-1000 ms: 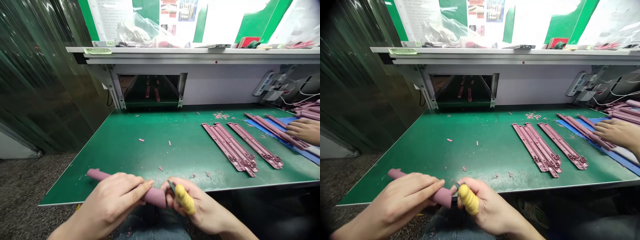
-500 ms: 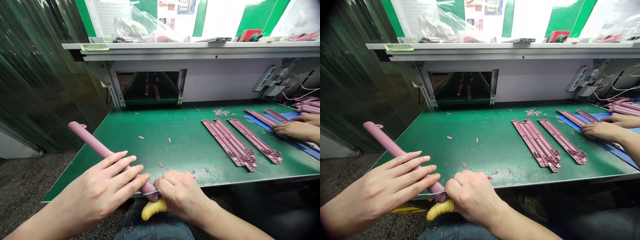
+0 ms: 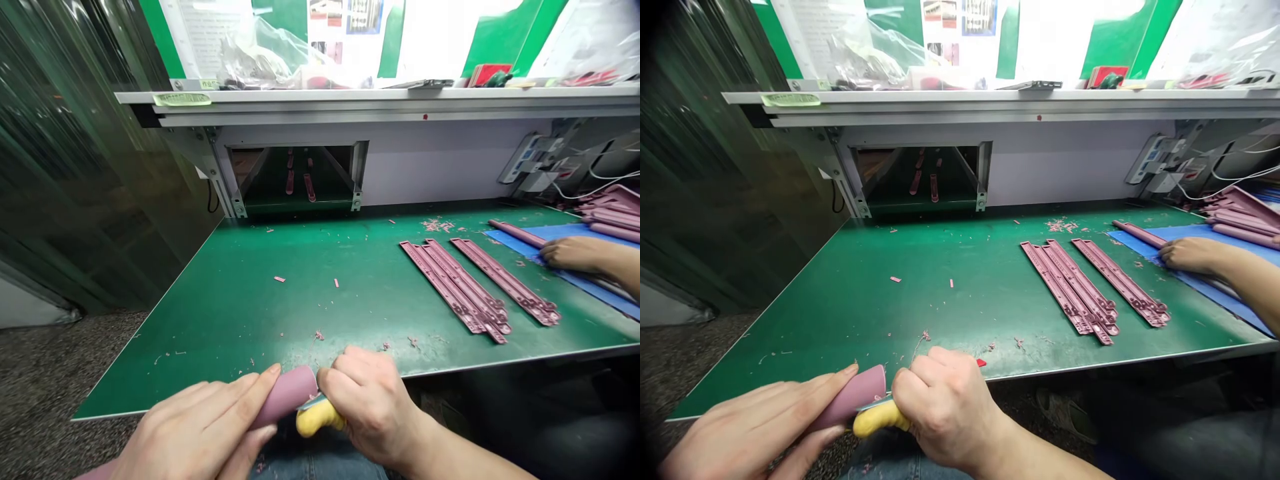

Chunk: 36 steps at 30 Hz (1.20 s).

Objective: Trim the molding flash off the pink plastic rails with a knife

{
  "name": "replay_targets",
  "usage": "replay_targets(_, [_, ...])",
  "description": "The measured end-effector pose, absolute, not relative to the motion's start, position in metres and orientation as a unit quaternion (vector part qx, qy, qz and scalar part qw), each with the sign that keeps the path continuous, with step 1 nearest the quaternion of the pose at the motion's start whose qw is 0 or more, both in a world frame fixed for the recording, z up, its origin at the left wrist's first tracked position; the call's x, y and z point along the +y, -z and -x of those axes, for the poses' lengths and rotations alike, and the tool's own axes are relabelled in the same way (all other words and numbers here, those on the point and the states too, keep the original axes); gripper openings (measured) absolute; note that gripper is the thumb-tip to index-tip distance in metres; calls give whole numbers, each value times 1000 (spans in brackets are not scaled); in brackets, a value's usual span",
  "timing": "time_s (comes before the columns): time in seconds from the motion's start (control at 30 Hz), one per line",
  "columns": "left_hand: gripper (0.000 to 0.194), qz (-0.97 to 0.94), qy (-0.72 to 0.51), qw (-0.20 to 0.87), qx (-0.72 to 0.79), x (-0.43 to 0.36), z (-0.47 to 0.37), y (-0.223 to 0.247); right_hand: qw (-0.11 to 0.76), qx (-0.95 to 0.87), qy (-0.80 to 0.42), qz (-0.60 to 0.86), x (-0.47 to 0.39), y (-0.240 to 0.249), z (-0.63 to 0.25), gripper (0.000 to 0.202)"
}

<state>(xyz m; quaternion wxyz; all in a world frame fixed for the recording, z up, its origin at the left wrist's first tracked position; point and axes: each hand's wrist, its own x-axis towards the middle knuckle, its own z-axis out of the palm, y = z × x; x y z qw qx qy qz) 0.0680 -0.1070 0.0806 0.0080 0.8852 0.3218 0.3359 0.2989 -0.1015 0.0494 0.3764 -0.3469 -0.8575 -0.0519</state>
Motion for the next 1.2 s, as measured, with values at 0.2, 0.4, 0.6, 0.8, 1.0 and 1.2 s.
replay_targets(0.2, [58, -912, -273, -36, 304, -106, -64, -75, 402, -821, 56, 401, -95, -47, -297, 47])
replay_targets(0.4, [57, -891, -284, -3, 353, -112, -77, -74, 377, -832, 75, 399, -95, -40, -293, 38])
replay_targets(0.6, [58, -879, -252, 86, 396, -111, -68, -65, 453, -798, -44, 394, -87, -38, -304, 27])
replay_targets(0.8, [41, -634, -341, 499, 482, -92, -86, -60, 567, -580, -271, 518, -92, -23, -296, 47])
replay_targets(1.0, [46, -364, -538, 620, 440, -39, -156, -54, 451, -671, -313, 499, -76, 10, -290, 52])
replay_targets(1.2, [37, -511, -538, 461, 487, -26, -127, -4, 205, -627, -23, 751, -26, -9, -418, 29])
